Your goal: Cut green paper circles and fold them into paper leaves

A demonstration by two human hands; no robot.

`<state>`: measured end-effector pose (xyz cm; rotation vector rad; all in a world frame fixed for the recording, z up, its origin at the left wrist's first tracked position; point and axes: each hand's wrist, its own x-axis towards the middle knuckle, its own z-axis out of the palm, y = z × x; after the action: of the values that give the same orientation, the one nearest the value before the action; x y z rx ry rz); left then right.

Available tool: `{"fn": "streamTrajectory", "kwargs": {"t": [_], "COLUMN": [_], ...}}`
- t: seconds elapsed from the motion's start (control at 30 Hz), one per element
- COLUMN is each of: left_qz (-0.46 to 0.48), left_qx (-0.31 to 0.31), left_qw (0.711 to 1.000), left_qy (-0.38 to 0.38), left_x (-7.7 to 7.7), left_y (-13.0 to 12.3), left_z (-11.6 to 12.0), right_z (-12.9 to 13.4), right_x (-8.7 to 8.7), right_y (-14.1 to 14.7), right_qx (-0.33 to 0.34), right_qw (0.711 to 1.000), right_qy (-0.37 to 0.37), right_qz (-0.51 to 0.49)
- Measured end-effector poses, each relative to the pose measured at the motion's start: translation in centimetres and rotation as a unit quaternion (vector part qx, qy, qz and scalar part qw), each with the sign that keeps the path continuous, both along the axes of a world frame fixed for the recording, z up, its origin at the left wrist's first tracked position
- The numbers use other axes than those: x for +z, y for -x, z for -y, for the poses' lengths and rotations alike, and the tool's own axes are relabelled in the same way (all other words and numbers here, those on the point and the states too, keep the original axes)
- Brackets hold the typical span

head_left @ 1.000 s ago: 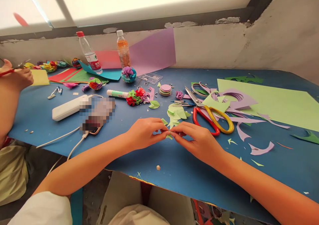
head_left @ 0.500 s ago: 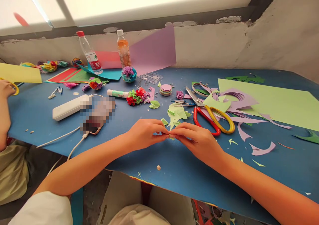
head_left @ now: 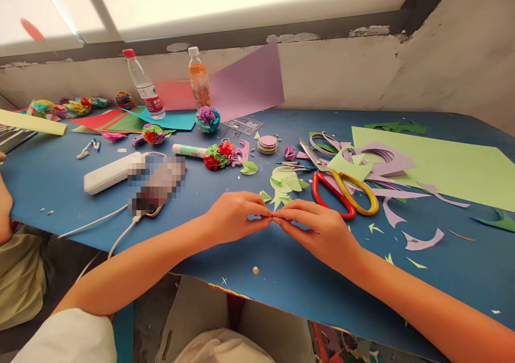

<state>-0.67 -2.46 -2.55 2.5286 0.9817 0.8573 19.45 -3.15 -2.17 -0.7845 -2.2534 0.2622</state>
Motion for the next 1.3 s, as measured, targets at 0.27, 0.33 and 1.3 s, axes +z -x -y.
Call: {"fn": "streamTrajectory", "kwargs": {"t": [0.27, 0.33, 1.3], "left_qz": [-0.026, -0.013, 0.046], "left_qx": [-0.008, -0.005, -0.035], "left_qw": [0.999, 0.999, 0.998], "left_qy": [-0.023, -0.033, -0.025], "left_x": [-0.27, -0.28, -0.22], "left_y": [-0.06, -0.07, -0.04], "left_z": [-0.04, -0.06, -0.05], "right_z": [0.35, 0.28, -0.48], "right_x": [0.10, 0.19, 0.24], "right_y": [0.08, 0.06, -0.45], "right_qx": [-0.013, -0.016, -0.044], "right_qw": [0.998, 0.996, 0.996], "right_qy": [0.067, 0.088, -0.032], "right_qz": [-0.002, -0.016, 0.071]}}
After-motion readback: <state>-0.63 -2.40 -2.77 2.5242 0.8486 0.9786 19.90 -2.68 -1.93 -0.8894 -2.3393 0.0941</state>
